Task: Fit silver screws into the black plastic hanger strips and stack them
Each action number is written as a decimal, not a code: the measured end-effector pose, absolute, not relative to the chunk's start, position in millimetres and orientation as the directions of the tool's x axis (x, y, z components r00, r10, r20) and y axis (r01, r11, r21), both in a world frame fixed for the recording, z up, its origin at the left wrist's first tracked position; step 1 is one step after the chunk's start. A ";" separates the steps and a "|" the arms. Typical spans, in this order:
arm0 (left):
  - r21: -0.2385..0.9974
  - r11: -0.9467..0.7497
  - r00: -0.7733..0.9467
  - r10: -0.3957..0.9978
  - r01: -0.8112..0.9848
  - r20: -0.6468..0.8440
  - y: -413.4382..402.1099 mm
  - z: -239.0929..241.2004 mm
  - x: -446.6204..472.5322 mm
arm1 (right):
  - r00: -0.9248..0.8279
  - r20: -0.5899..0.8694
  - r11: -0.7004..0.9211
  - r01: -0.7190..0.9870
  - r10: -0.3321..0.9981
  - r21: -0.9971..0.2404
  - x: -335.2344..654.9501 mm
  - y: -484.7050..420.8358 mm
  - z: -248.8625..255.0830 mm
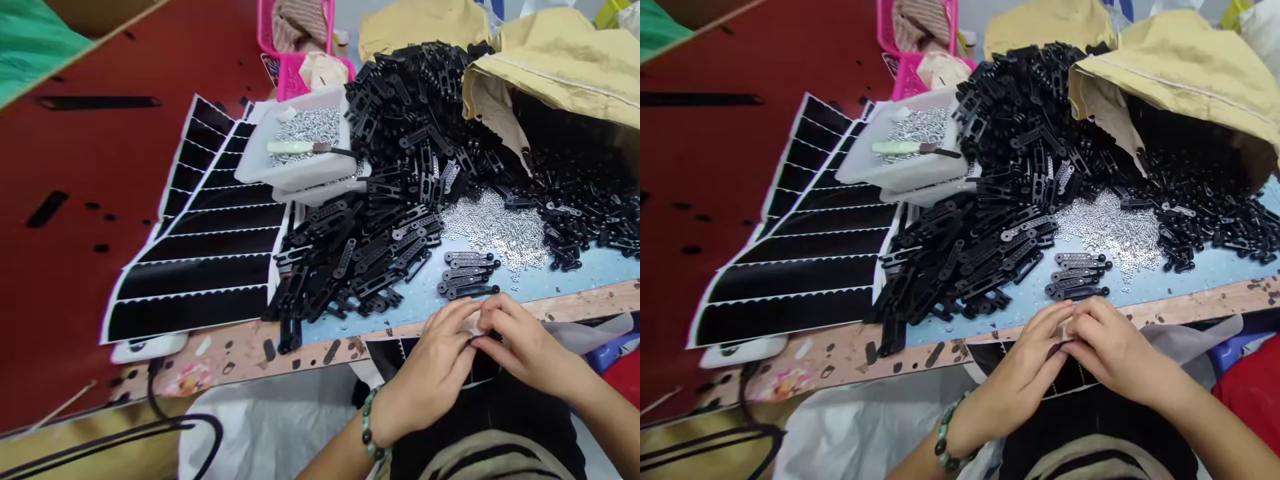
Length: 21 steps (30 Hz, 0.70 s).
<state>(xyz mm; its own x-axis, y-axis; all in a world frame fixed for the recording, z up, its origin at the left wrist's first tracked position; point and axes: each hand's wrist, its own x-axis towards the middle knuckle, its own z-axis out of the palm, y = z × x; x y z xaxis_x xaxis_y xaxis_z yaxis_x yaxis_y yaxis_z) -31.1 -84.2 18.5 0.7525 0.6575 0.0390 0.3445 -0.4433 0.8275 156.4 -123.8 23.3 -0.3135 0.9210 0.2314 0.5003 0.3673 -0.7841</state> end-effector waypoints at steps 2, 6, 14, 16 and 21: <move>0.824 -0.443 0.745 0.666 0.354 0.038 -83.5 15.2 -35.7 | -0.342 0.201 0.348 0.452 0.918 -0.821 150.9 -120.8 24.5; 0.791 -0.436 0.635 0.768 0.429 0.080 -73.6 5.6 -47.8 | -0.153 0.157 0.204 0.372 0.976 -0.905 150.5 -113.1 13.9; 0.445 -0.617 0.643 0.757 0.649 0.112 -57.0 -8.7 -55.7 | 0.143 -0.071 -0.106 0.251 0.987 -0.962 149.3 -73.3 -10.9; 0.446 -0.623 0.655 0.749 0.643 0.102 -57.8 -10.9 -54.0 | 0.137 -0.084 -0.126 0.333 0.987 -0.935 146.4 -67.7 -14.6; 0.466 -0.619 0.653 0.750 0.632 0.111 -59.5 -15.9 -54.6 | 0.112 -0.068 -0.115 0.500 0.991 -0.858 144.3 -64.0 -19.2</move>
